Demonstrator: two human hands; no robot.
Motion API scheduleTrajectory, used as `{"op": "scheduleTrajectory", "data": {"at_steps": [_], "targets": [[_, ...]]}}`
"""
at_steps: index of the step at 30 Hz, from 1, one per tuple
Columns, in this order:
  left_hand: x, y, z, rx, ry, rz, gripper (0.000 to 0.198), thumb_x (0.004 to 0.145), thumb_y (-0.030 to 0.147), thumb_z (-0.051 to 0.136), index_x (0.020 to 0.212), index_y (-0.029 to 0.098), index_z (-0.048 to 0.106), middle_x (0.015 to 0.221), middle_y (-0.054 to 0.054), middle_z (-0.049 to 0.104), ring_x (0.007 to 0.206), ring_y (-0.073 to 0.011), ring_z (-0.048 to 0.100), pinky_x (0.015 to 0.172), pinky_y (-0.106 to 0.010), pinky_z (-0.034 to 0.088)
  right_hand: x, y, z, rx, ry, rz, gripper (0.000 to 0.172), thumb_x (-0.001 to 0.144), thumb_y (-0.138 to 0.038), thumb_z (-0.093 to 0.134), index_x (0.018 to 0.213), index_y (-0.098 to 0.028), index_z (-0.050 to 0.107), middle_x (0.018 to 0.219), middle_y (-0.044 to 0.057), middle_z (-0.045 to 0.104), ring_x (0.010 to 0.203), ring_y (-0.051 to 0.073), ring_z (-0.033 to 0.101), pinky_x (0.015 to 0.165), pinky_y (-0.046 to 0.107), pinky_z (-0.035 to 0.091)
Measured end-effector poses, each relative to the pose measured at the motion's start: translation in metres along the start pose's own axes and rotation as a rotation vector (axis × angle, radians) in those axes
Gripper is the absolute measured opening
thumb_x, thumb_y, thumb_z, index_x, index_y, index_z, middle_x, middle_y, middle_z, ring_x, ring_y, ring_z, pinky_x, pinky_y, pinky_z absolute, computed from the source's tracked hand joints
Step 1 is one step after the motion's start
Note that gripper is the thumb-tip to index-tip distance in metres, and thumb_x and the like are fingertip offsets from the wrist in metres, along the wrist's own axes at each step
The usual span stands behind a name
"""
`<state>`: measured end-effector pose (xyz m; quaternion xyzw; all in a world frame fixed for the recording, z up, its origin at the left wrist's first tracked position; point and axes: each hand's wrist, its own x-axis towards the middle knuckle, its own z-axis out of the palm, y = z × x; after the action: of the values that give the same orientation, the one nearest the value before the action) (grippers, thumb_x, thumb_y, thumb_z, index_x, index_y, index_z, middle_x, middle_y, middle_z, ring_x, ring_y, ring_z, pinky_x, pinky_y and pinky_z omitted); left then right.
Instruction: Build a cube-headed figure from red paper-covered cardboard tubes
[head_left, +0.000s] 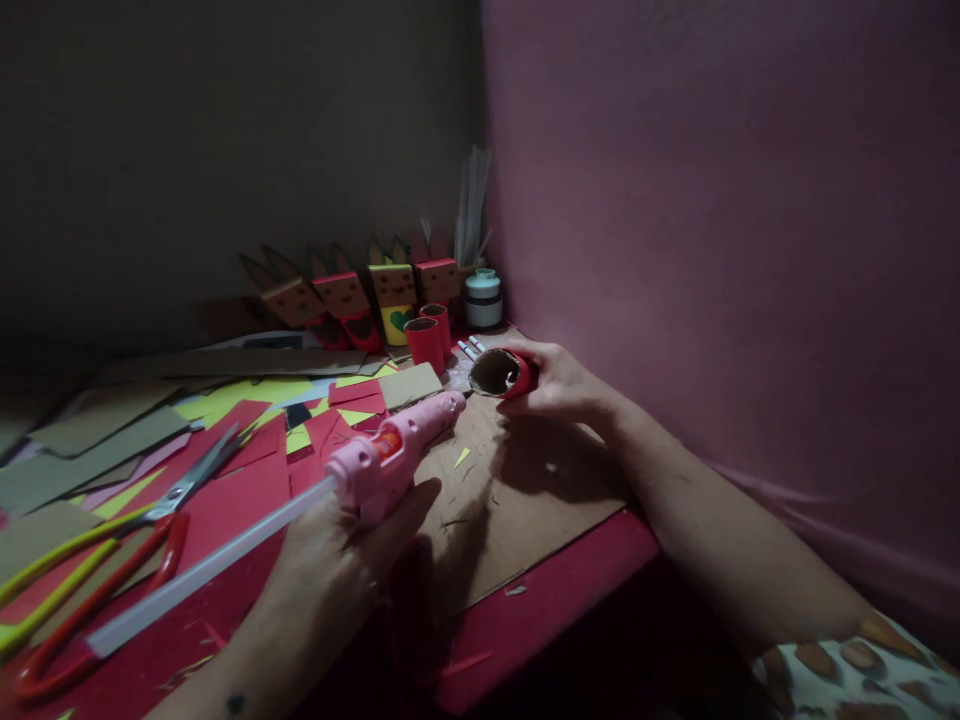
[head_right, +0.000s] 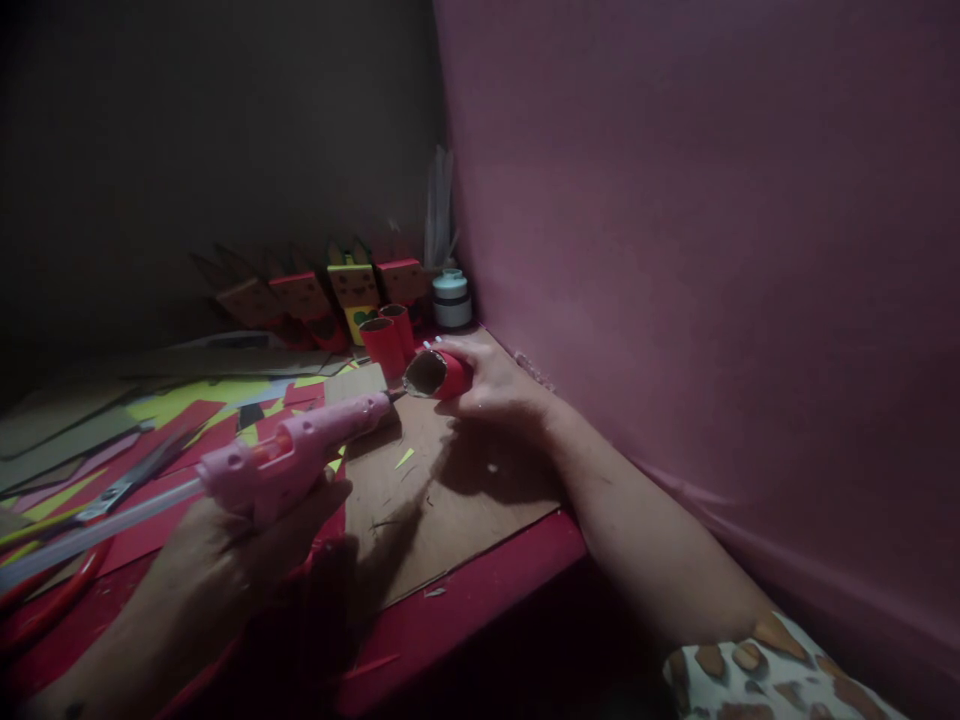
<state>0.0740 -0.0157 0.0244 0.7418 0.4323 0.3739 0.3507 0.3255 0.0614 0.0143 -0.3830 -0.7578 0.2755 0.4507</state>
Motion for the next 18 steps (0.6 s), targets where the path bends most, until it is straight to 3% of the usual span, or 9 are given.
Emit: {"op": "scheduleTrajectory", "data": {"at_steps": [3, 12, 18], "targets": [[-0.0003, 0.0000, 0.0000, -0.010, -0.013, -0.001, 0.052, 0.091, 0.046, 0.059, 0.141, 0.031, 0.056, 0.148, -0.002, 0.055, 0.143, -0.0320, 0.041, 0.121, -0.042, 0.033, -0.0003, 0.0024, 0.0000, 0.008, 0.013, -0.012, 0.054, 0.058, -0.014, 0.078, 0.111, -0.016, 0.067, 0.106, 0.006, 0.066, 0.101, 0.025, 0.062, 0.093, 0.039, 0.048], [0.0000, 0.0010, 0.0001, -0.016, -0.029, -0.001, 0.052, 0.090, 0.044, 0.061, 0.140, 0.030, 0.057, 0.148, -0.002, 0.056, 0.142, -0.0352, 0.042, 0.120, -0.046, 0.035, 0.0008, 0.0055, 0.0006, -0.009, 0.029, -0.055, 0.053, 0.059, -0.015, 0.077, 0.111, -0.017, 0.067, 0.110, 0.007, 0.066, 0.105, 0.026, 0.062, 0.096, 0.042, 0.048], [0.0005, -0.0066, 0.0010, -0.026, -0.062, 0.047, 0.048, 0.093, 0.043, 0.060, 0.140, 0.032, 0.055, 0.145, -0.002, 0.058, 0.139, -0.0279, 0.048, 0.120, -0.039, 0.036, 0.0000, 0.0049, 0.0014, -0.021, 0.028, -0.067, 0.051, 0.059, -0.014, 0.077, 0.110, -0.018, 0.068, 0.108, 0.006, 0.068, 0.104, 0.026, 0.063, 0.095, 0.042, 0.049]]}}
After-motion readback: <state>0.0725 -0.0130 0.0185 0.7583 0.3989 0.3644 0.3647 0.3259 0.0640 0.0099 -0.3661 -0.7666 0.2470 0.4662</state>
